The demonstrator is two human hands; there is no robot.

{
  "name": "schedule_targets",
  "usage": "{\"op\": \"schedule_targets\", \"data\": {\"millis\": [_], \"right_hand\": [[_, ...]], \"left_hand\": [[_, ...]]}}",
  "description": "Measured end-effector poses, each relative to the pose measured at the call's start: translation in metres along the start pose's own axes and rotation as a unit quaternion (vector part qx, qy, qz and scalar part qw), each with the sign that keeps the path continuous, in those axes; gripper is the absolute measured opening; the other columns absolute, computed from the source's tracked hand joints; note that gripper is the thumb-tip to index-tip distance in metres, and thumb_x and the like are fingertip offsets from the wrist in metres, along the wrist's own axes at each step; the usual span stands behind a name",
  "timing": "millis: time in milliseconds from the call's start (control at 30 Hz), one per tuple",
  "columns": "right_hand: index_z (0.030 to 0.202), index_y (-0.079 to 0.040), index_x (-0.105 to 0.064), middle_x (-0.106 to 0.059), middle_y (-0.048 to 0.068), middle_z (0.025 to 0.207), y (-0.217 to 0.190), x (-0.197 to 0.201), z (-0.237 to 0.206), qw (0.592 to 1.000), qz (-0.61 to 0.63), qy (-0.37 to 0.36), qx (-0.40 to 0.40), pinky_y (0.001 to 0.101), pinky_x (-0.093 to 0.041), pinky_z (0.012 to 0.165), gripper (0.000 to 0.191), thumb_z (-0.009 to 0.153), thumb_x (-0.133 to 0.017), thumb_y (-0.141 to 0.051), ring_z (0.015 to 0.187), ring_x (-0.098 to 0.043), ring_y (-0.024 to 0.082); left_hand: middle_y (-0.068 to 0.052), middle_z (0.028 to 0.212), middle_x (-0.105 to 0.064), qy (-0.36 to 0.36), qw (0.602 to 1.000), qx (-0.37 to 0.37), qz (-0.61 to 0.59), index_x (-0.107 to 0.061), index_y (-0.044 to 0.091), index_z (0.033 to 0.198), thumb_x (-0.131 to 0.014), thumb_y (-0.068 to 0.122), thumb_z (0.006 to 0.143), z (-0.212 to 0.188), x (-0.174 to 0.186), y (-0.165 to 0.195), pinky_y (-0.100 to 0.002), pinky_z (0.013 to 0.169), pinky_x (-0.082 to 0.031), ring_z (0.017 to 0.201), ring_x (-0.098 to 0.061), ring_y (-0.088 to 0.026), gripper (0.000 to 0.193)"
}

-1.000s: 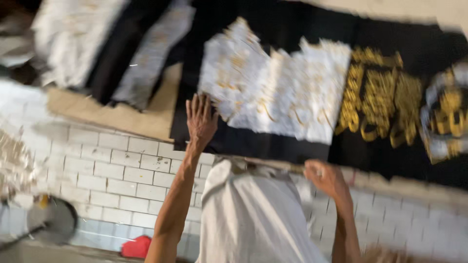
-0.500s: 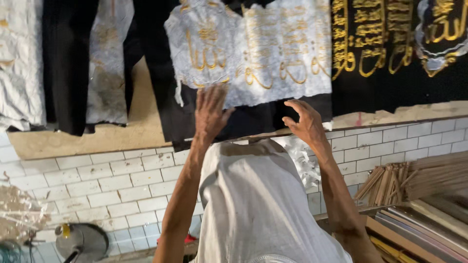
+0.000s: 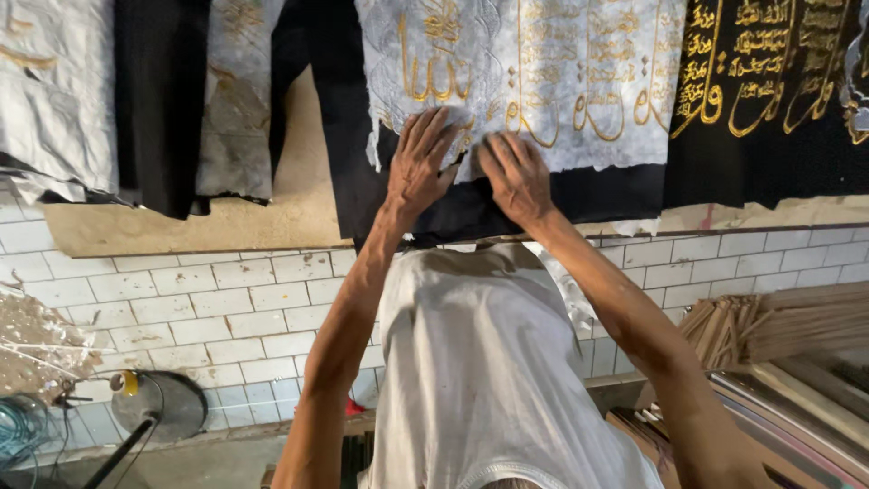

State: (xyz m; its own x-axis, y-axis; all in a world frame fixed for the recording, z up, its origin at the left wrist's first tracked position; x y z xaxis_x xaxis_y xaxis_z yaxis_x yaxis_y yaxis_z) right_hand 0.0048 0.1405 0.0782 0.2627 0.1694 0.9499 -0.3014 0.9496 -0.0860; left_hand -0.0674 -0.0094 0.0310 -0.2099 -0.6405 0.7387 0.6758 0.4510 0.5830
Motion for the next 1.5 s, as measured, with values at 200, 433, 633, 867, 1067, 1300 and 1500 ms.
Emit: {"op": "schedule_targets", "data": {"millis": [200, 433, 633, 867, 1067, 1300, 1500], "right_hand": [[0.125, -0.003, -0.068, -0.063, 0.012, 0.131, 0.029, -0.002, 0.008, 0.990, 0.095, -0.048, -0.088, 0.0464, -0.048, 0.107, 0.047, 0.079, -0.079, -0.010, 0.128, -0.056, 0.032], [0.127, -0.001, -0.064, -0.059, 0.017, 0.136, 0.038, 0.011, -0.019, 0.965, 0.216, -0.068, -0.129, 0.0453, -0.044, 0.115, 0.058, 0.072, -0.080, -0.011, 0.133, -0.052, 0.038], [0.131, -0.005, -0.062, -0.055, 0.018, 0.137, 0.032, 0.004, -0.009, 0.965, 0.232, -0.077, -0.097, 0.0484, -0.041, 0.115, 0.070, 0.067, -0.086, -0.014, 0.132, -0.048, 0.040], [0.126, -0.007, -0.067, -0.058, 0.013, 0.118, 0.028, -0.010, 0.005, 0.974, 0.215, -0.036, -0.066, 0.0493, -0.048, 0.096, 0.062, 0.068, -0.086, -0.015, 0.109, -0.056, 0.035], [0.100, -0.009, -0.071, -0.065, 0.009, 0.091, 0.051, -0.022, 0.007, 0.975, 0.188, 0.071, -0.094, 0.0444, -0.054, 0.077, 0.017, 0.086, -0.081, -0.009, 0.086, -0.065, 0.033], [0.102, -0.007, -0.072, -0.069, 0.011, 0.092, 0.058, 0.005, 0.017, 0.964, 0.209, 0.045, -0.156, 0.0434, -0.055, 0.073, 0.026, 0.081, -0.083, -0.018, 0.084, -0.068, 0.033], [0.105, -0.006, -0.074, -0.072, 0.014, 0.095, 0.055, -0.012, 0.008, 0.976, 0.146, 0.049, -0.153, 0.0456, -0.056, 0.073, 0.032, 0.074, -0.079, -0.011, 0.086, -0.071, 0.035]], "left_hand": [[-0.011, 0.163, -0.037, -0.016, 0.998, 0.057, 0.011, -0.048, 0.011, 0.152, -0.085, 0.032, 0.081, 0.014, -0.014, 0.007, -0.059, 0.124, -0.021, 0.151, -0.031, -0.035, 0.083], [-0.007, 0.166, -0.032, -0.088, 0.994, 0.033, 0.055, -0.045, 0.025, 0.156, -0.082, 0.025, 0.073, 0.022, -0.014, 0.002, -0.062, 0.127, -0.014, 0.155, -0.025, -0.030, 0.091], [0.001, 0.171, -0.030, -0.066, 0.978, 0.061, 0.190, -0.041, 0.024, 0.163, -0.078, 0.016, 0.081, 0.026, -0.022, -0.003, -0.054, 0.132, -0.013, 0.161, -0.022, -0.023, 0.090], [-0.008, 0.171, -0.030, -0.047, 0.994, 0.028, 0.097, -0.037, 0.011, 0.163, -0.077, 0.022, 0.086, 0.024, -0.013, 0.002, -0.058, 0.131, -0.012, 0.160, -0.023, -0.028, 0.088], [-0.011, 0.170, -0.024, -0.137, 0.986, 0.022, 0.097, -0.034, 0.013, 0.162, -0.081, 0.068, 0.071, 0.026, -0.012, 0.005, -0.065, 0.125, -0.006, 0.158, -0.018, -0.032, 0.116], [-0.011, 0.168, -0.021, -0.191, 0.976, 0.038, 0.092, -0.034, 0.015, 0.160, -0.070, 0.086, 0.058, 0.028, -0.012, 0.007, -0.068, 0.123, -0.003, 0.155, -0.013, -0.033, 0.129], [-0.009, 0.172, -0.025, -0.148, 0.982, -0.016, 0.120, -0.037, 0.010, 0.163, -0.059, 0.096, 0.072, 0.029, -0.021, 0.014, -0.068, 0.126, -0.004, 0.160, -0.014, -0.029, 0.127]]}}
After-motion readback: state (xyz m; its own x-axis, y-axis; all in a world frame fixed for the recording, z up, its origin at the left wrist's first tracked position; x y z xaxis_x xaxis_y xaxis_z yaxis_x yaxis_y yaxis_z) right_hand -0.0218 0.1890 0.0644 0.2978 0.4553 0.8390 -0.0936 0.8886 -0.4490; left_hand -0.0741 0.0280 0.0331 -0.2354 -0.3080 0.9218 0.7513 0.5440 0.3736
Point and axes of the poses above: each hand's wrist, its own z-axis towards the middle knuckle, its own x-axis out of the back of the hand, y = z × x, the point moved 6 cm from there along z, towards the middle knuckle
